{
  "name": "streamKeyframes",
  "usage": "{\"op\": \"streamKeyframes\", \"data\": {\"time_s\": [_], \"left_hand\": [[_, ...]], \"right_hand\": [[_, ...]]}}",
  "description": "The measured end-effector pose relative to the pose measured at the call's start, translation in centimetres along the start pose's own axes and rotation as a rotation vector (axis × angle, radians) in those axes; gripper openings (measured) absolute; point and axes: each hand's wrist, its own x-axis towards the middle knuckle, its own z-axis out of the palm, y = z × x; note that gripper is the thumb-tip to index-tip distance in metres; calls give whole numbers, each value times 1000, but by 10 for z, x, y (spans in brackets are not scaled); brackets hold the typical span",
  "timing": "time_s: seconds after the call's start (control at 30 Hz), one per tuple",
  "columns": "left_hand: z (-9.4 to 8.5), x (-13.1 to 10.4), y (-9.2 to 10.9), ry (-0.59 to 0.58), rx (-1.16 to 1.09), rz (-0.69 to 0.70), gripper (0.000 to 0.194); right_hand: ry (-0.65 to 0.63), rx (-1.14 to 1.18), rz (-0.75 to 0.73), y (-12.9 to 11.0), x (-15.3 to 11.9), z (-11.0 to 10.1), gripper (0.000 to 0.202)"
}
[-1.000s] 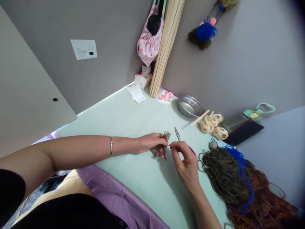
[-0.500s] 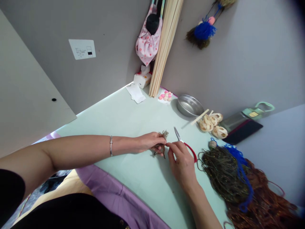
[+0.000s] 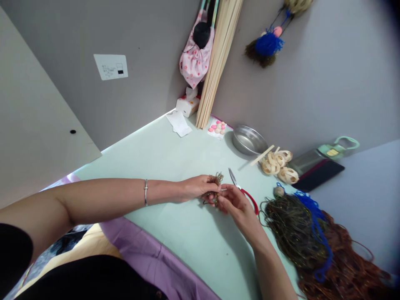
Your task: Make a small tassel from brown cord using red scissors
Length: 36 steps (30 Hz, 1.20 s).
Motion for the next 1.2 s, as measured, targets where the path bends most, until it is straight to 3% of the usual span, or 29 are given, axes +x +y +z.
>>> {"op": "streamKeyframes", "data": {"time_s": [0.07, 0.23, 0.3, 0.43, 0.53, 0.6, 0.77, 0.83, 1.0, 1.2], "left_hand": [[-1, 1, -1, 3, 10, 11, 12], [-3, 2, -2, 16, 14, 18, 19], [-3, 1, -3, -31, 51, -13, 26], [-2, -2, -2, -198, 106, -63, 31], [-2, -2, -1, -150, 52, -70, 32], [-3, -1, 0, -81, -7, -42, 33], [-5, 1, 0, -23, -48, 28, 32], [-6, 1, -1, 10, -43, 36, 32], [-7, 2, -2, 76, -22, 51, 34], [-2, 0, 0, 35, 28, 25, 36]], "right_hand": [[-21, 56, 34, 0, 0, 0, 29], [154, 173, 91, 0, 1, -9, 25], [193, 248, 100, -3, 1, -8, 23], [255, 346, 37, -9, 0, -3, 28], [289, 273, -9, -10, -1, -2, 27], [243, 180, -1, -8, -1, -2, 20], [-46, -4, 25, -2, 0, -1, 25], [-59, -35, 33, 0, 0, -1, 25], [135, -23, 4, 2, 1, -1, 19], [272, 25, -60, -2, 0, 2, 19]]}}
